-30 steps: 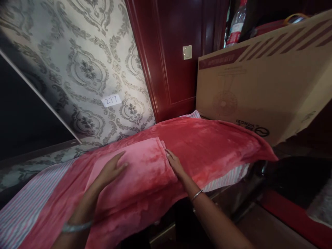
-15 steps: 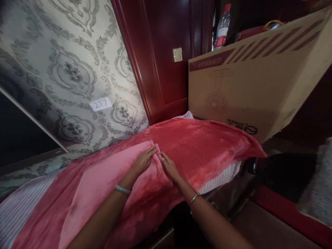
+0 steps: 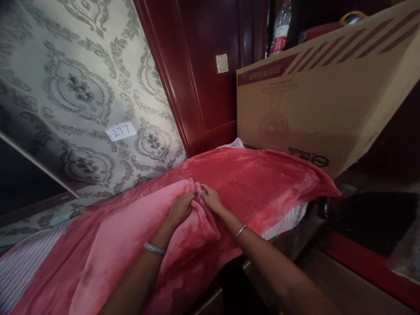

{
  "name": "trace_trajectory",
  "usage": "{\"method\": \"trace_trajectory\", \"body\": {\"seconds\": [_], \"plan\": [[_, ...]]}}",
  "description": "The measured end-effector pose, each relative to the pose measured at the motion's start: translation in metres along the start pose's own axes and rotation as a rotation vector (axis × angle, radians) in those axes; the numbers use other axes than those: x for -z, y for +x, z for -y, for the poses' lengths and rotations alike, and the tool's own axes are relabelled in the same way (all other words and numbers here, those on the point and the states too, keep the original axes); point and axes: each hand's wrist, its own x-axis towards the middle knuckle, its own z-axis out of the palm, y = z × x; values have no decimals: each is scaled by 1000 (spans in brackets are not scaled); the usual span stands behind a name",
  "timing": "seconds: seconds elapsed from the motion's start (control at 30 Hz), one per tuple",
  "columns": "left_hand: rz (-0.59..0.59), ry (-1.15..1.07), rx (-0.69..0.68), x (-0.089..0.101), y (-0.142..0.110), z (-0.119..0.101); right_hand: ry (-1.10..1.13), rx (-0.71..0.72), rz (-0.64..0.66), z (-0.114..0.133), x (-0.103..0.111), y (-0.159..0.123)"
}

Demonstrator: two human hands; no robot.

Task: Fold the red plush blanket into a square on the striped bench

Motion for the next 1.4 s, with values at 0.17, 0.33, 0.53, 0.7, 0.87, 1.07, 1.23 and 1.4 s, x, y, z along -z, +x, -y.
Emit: {"method": "trace_trajectory", "body": {"seconds": [0.17, 0.33, 0.53, 0.7, 0.87, 1.07, 1.23, 1.4], "plan": [[-29, -31, 5, 2, -2, 0, 43, -10, -46, -13, -6, 2], [-217, -148, 12, 6, -5, -2, 112, 40, 27, -8, -6, -3], [-419, -223, 34, 8, -6, -5, 227, 65, 122, 0, -4, -4], [-492, -225, 11, 9, -6, -8, 262, 77, 131, -1, -5, -5], [-504, -239, 8, 9, -6, -8, 227, 59, 90, -3, -9, -2], [-510, -245, 2, 8, -9, -2, 71, 189, 114, 1, -17, 4], [-514, -215, 4, 7, -11, 0, -12, 278, 160, -2, -27, 13], [-579, -176, -7, 7, -11, 1, -289, 315, 216, -7, -36, 19]]}}
